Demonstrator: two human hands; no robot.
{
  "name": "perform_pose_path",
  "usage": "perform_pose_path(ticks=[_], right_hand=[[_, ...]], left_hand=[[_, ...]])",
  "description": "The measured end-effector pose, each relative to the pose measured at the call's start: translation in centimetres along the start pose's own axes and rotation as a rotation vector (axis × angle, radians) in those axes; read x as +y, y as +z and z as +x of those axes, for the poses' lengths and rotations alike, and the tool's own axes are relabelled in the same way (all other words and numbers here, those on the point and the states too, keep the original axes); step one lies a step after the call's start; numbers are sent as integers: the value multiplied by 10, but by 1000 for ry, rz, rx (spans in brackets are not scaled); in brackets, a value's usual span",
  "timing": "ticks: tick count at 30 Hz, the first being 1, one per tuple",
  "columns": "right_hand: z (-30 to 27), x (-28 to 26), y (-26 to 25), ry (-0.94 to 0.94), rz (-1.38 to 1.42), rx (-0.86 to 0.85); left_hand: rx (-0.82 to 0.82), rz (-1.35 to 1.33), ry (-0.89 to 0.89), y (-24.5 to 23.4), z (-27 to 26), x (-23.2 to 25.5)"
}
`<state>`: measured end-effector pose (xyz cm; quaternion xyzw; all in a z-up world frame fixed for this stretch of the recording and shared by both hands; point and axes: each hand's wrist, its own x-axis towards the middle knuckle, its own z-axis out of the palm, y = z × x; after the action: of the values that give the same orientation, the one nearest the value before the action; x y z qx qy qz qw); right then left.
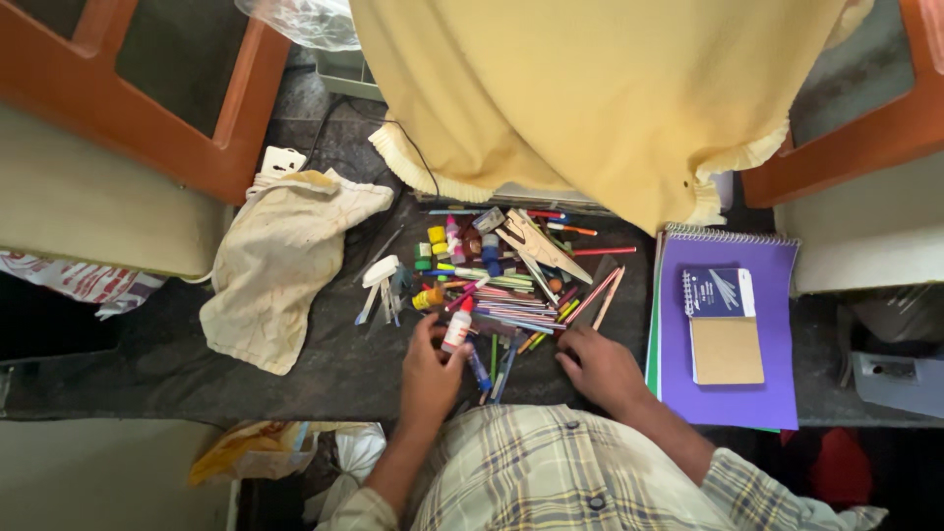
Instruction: The person sorts through a pile of notebooks and stationery on a table, then places pens, markers, and small paint pots into a compartmentalized organizer. The person handles notebooks, pens, markers, and paint pots by hand and arranges them into the organizer.
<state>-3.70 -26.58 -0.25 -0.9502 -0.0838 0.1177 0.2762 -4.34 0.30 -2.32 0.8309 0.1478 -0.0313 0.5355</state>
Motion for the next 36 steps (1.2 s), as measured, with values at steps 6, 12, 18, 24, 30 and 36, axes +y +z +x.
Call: perform_pose_path(ticks=[6,12,18,24,30,36], right_hand=[[-2,-6,-3,-51,-32,-92],[1,-8,2,-104,-58,-143],[0,-7,5,-137,-75,-181],[-2,-5,2,-152,-38,-172],[-6,-3,-4,-149,-2,-59],[-5,-4,-8,-122,-12,67]], left_hand=[[-263,343,-230,-38,-32,-14],[-331,372,-259,-30,-58,-31],[-209,317,-174,-1,-42,-30],[-144,145,-93,23,-27,-23],[-213,1,60,9,-29,-14],[3,389,477,-20,-15,24]])
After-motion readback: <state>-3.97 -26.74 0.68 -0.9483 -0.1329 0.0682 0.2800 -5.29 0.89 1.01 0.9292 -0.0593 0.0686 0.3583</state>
